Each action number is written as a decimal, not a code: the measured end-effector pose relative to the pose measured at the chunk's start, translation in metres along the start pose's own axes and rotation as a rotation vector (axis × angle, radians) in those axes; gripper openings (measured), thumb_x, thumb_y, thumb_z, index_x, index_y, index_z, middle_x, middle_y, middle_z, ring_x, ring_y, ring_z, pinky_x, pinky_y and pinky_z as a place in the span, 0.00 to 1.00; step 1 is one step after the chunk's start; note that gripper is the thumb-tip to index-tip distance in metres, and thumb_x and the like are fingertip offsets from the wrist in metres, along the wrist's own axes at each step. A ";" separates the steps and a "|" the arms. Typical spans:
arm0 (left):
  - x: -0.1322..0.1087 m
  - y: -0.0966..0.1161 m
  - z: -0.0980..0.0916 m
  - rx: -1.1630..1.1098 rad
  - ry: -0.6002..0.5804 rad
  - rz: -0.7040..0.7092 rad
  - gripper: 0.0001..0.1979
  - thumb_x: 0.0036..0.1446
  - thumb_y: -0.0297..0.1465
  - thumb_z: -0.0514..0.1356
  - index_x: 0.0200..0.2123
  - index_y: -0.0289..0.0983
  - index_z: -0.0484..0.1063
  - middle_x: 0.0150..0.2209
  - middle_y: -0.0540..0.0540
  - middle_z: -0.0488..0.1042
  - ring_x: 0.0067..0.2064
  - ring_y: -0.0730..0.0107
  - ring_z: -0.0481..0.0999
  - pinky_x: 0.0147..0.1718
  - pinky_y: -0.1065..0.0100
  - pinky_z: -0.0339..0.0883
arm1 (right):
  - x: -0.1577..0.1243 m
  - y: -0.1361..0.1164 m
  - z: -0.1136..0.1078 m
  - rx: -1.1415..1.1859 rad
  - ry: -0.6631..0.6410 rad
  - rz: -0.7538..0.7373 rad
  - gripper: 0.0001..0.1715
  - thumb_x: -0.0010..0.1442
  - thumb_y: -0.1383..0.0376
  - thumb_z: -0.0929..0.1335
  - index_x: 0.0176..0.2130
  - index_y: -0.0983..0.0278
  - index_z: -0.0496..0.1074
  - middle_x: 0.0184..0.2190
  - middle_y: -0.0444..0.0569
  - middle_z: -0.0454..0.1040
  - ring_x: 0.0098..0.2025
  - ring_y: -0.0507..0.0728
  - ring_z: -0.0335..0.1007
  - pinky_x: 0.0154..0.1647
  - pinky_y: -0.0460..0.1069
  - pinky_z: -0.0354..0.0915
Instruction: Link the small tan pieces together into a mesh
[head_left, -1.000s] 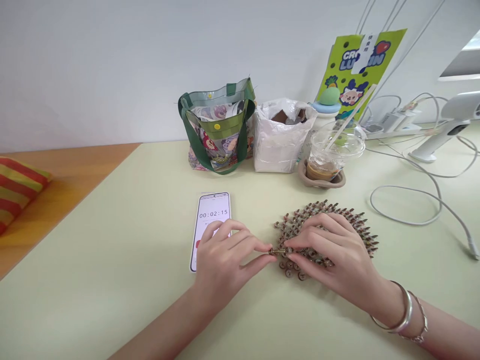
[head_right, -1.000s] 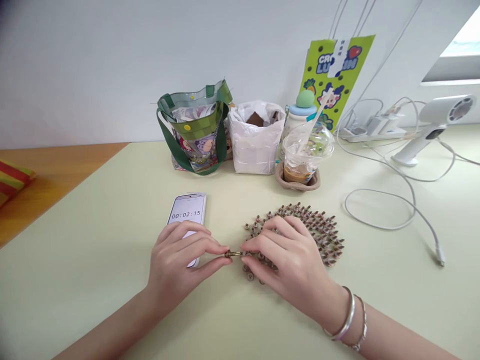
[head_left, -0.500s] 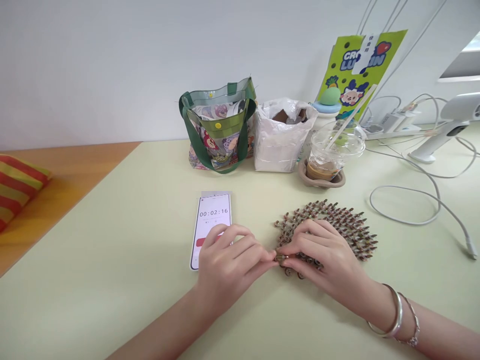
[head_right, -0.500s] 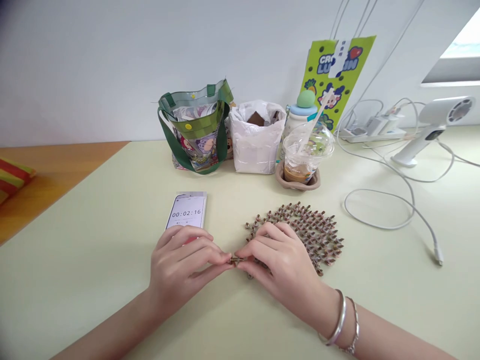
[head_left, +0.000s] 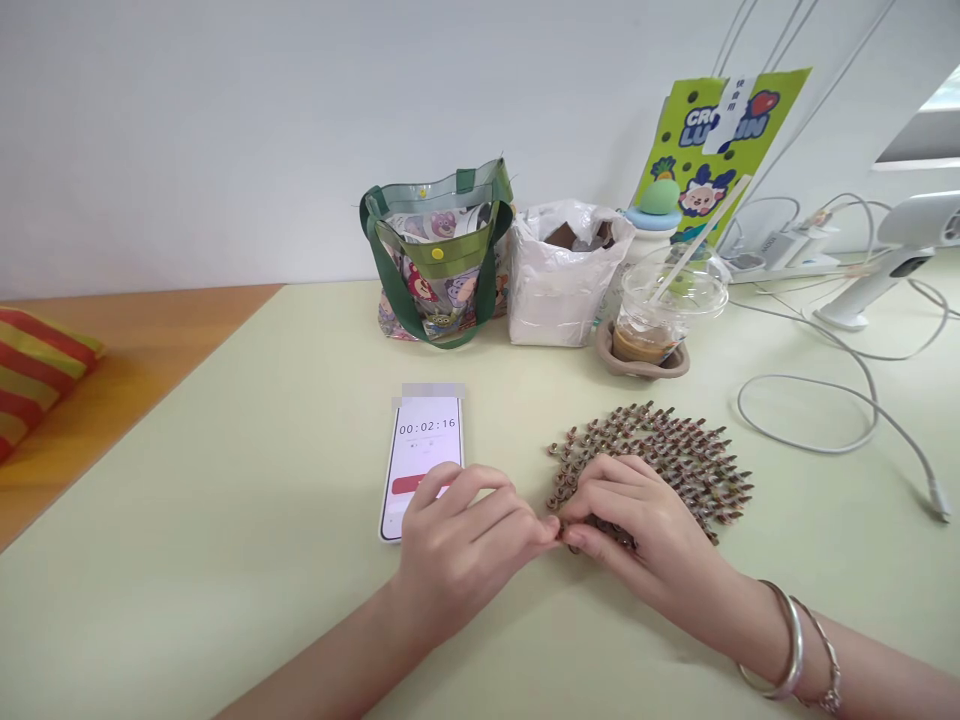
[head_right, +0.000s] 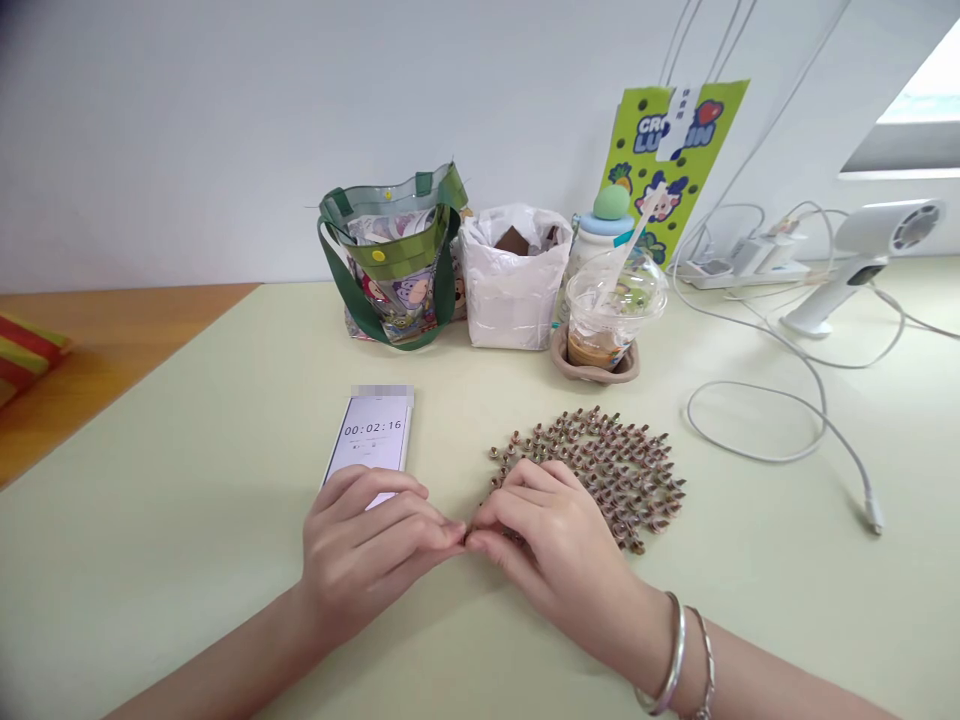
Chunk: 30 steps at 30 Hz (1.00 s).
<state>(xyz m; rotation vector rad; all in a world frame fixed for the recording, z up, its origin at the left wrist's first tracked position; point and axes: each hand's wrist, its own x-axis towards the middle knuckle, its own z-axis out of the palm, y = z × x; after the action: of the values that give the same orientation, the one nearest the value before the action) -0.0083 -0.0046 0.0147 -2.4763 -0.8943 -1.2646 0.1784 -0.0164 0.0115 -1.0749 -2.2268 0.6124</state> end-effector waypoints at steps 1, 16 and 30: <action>0.000 0.000 0.000 0.000 0.000 -0.002 0.12 0.51 0.25 0.63 0.18 0.37 0.65 0.18 0.59 0.71 0.27 0.74 0.69 0.31 0.68 0.55 | 0.000 0.000 0.000 -0.003 -0.001 0.003 0.07 0.62 0.65 0.63 0.31 0.61 0.68 0.26 0.42 0.69 0.33 0.51 0.61 0.35 0.50 0.53; -0.001 -0.010 0.001 -0.117 -0.227 -0.285 0.04 0.51 0.33 0.64 0.28 0.41 0.71 0.27 0.58 0.75 0.36 0.70 0.68 0.36 0.67 0.55 | 0.005 0.010 -0.010 -0.105 0.112 -0.025 0.04 0.58 0.64 0.66 0.36 0.59 0.70 0.29 0.44 0.73 0.35 0.54 0.65 0.37 0.51 0.58; -0.007 -0.010 0.003 -0.067 -0.431 -0.207 0.05 0.52 0.37 0.63 0.30 0.43 0.72 0.32 0.58 0.75 0.40 0.68 0.67 0.41 0.64 0.53 | 0.006 0.010 0.000 -0.343 0.062 -0.141 0.07 0.60 0.65 0.64 0.30 0.61 0.69 0.28 0.43 0.74 0.41 0.57 0.63 0.43 0.54 0.56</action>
<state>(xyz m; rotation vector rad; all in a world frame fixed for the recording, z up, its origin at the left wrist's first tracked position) -0.0156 0.0020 0.0061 -2.8270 -1.2523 -0.8317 0.1806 -0.0062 0.0070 -1.0683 -2.3818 0.1365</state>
